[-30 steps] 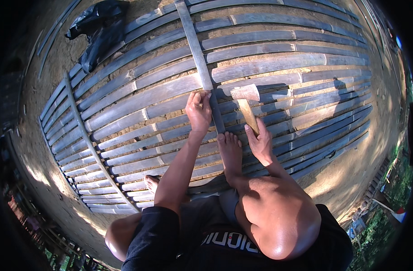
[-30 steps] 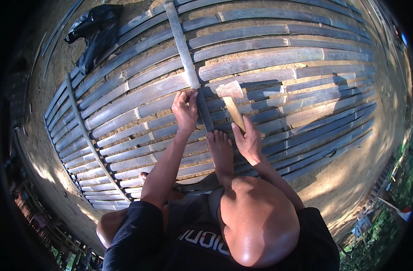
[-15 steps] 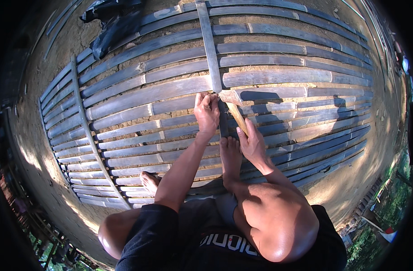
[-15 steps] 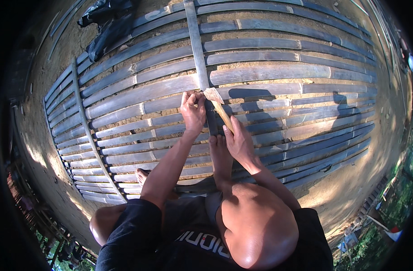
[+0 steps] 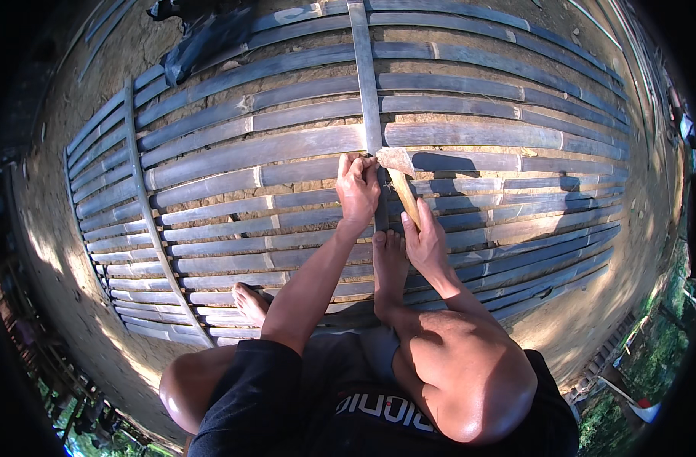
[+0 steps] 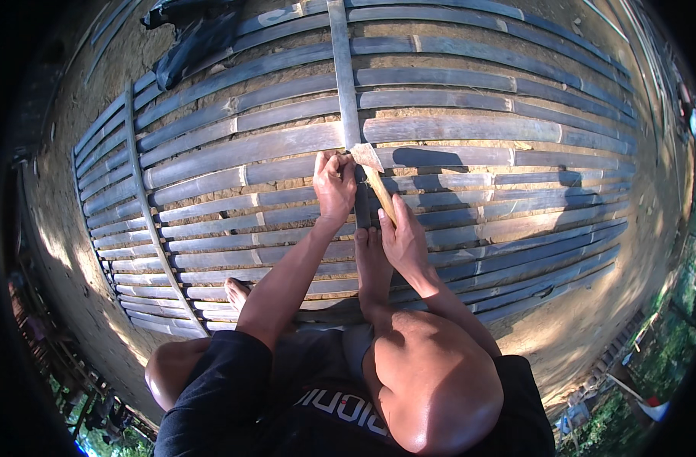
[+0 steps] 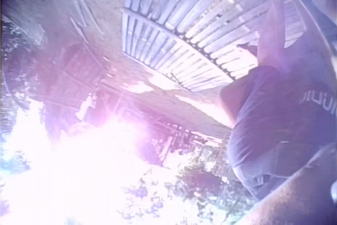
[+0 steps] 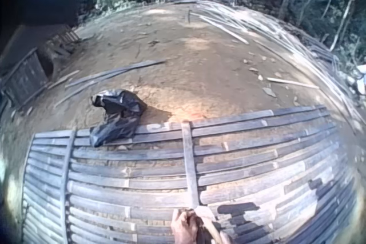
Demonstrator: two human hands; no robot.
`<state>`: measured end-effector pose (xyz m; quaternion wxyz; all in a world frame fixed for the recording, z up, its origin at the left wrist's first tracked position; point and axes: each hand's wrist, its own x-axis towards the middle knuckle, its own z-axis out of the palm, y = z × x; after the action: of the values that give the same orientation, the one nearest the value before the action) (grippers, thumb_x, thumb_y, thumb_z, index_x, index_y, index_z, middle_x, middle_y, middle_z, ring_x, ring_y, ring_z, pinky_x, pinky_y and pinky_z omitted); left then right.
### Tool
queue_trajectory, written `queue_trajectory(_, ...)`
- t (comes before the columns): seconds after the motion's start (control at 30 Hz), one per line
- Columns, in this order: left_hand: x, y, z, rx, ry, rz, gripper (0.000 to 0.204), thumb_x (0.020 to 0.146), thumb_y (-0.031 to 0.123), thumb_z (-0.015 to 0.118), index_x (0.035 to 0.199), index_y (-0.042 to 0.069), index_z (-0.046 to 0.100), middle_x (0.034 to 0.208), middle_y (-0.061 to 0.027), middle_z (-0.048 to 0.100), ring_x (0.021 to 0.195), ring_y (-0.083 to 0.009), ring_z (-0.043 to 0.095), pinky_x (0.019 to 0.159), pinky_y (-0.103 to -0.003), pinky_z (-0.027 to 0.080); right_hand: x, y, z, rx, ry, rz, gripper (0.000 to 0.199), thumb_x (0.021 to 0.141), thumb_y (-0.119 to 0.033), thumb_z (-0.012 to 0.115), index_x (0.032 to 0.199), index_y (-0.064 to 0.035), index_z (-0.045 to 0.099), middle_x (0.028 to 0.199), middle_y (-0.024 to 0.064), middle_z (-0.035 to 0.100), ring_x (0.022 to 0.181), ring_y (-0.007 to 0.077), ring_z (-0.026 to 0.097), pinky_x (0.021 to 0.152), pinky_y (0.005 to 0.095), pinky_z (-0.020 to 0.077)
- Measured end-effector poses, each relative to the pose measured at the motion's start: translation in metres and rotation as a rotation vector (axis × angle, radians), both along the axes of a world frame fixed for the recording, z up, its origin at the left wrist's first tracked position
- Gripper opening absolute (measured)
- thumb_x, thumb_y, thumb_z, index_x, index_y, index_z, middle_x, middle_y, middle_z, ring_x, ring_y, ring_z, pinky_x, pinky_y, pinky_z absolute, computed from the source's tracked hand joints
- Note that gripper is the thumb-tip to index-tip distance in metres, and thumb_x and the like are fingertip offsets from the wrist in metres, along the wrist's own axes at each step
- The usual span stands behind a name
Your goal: The person aligns bamboo strips on a flat surface, retrieves nails from a plastic bag, and secures the strips using a hammer.
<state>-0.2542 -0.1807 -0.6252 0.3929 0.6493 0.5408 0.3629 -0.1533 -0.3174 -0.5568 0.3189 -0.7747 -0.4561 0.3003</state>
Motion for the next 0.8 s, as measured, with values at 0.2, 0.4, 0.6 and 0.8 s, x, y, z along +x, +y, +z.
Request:
queue_trajectory(0.2,-0.0005,-0.0004,0.0009,0.021,-0.025,-0.005,0.005,0.086,-0.004,0.07,0.091,-0.004,0.068,0.095,-0.0155,0.059,0.084,-0.031,0.065,0.075,-0.04,0.054,-0.0006,0.0038,0.0001,0.042,0.091,-0.052,0.04,0.103,-0.014,0.059,0.135,0.008,0.048,0.111,0.0342,0.065,0.098,0.0503,0.066,0.079,0.0481,0.0553)
queue_trajectory(0.4,0.0022,-0.0014,-0.0006,0.013,-0.074,0.023,0.008,0.088,-0.007,0.068,0.086,-0.003,0.061,0.092,-0.0157,0.059,0.08,-0.0335,0.065,0.071,-0.042,0.053,0.0054,0.008,0.0053,-0.047,0.03,0.005,0.036,0.105,-0.019,0.057,0.128,0.0074,0.051,0.099,0.0331,0.064,0.09,0.0515,0.065,0.07,0.0506,0.0518)
queue_trajectory(0.6,0.0026,-0.0017,-0.0016,0.029,-0.09,0.027,0.009,0.088,-0.011,0.064,0.087,-0.004,0.059,0.093,-0.0162,0.058,0.08,-0.0335,0.065,0.073,-0.04,0.053,0.0008,0.0031,0.0054,0.135,-0.013,0.034,0.032,0.105,-0.018,0.057,0.124,0.0065,0.05,0.092,0.0318,0.063,0.083,0.0523,0.063,0.067,0.0517,0.05)
queue_trajectory(0.8,0.002,-0.0026,0.0021,-0.032,-0.125,0.023,0.01,0.087,-0.013,0.063,0.086,-0.004,0.057,0.093,-0.0168,0.058,0.082,-0.0346,0.064,0.074,-0.039,0.053,-0.0037,0.0037,0.0056,-0.016,0.073,-0.011,0.031,0.104,-0.02,0.056,0.124,0.0036,0.05,0.095,0.0328,0.065,0.087,0.0533,0.064,0.067,0.0544,0.0497)
